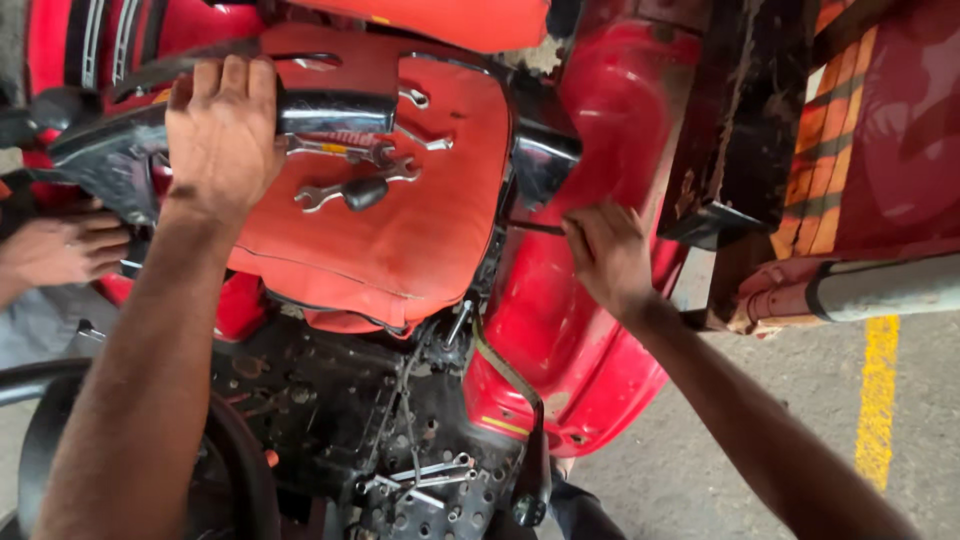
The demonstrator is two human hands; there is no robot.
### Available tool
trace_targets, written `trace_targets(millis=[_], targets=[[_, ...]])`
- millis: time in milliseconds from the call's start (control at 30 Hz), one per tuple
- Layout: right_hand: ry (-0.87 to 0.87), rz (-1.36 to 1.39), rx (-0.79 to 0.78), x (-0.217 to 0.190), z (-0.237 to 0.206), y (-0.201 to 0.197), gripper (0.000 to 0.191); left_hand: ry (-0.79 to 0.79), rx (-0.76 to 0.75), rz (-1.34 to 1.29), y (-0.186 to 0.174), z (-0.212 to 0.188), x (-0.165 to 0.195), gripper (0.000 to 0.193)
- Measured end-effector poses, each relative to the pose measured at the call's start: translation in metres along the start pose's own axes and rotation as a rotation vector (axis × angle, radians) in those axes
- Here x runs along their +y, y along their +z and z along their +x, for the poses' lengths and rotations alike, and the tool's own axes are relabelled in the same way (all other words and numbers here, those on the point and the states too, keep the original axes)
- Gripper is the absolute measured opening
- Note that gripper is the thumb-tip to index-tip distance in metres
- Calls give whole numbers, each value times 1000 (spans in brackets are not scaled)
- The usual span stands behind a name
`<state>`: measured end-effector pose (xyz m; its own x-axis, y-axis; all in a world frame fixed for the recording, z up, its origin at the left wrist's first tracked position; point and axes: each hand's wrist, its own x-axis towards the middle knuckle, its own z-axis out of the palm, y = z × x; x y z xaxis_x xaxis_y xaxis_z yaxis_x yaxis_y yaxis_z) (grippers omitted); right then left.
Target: The person uses a wrench to tighten bolts on the side of a red tractor near the seat. They then remove a black plastic cover, reposition it, and secure it back in place. Finally, they adjust a strap under the seat.
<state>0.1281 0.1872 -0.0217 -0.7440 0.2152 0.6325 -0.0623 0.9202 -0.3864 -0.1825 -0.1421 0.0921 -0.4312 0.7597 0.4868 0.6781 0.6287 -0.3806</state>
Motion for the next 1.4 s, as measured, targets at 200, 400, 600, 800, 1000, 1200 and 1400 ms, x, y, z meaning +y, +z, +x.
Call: trace_targets(millis=[200,400,600,800,1000,1200,1400], targets=[[227,43,-46,-16,3,-12,21,-81,4,-169,-29,-2,-11,66],[450,297,-203,-12,6,-19,23,-68,81,-170,-23,-10,-19,57],[413,316,-264,-16,5,-19,49,-1,237,-165,-18,-16,-34,46],[639,606,-12,-39,-20,-26,37,-3,357,-242,-55,7,-50,47],[1029,1301,-85,-45,-10,-46,66,134,467,-469,-129,25,-43,46],[1107,1407,-343,-73,6,-70,87,413,602,-387,-175,50,18,32],[739,1497,-513,-103,-8,-89,74,524,681,-586,-195,76,90,21]])
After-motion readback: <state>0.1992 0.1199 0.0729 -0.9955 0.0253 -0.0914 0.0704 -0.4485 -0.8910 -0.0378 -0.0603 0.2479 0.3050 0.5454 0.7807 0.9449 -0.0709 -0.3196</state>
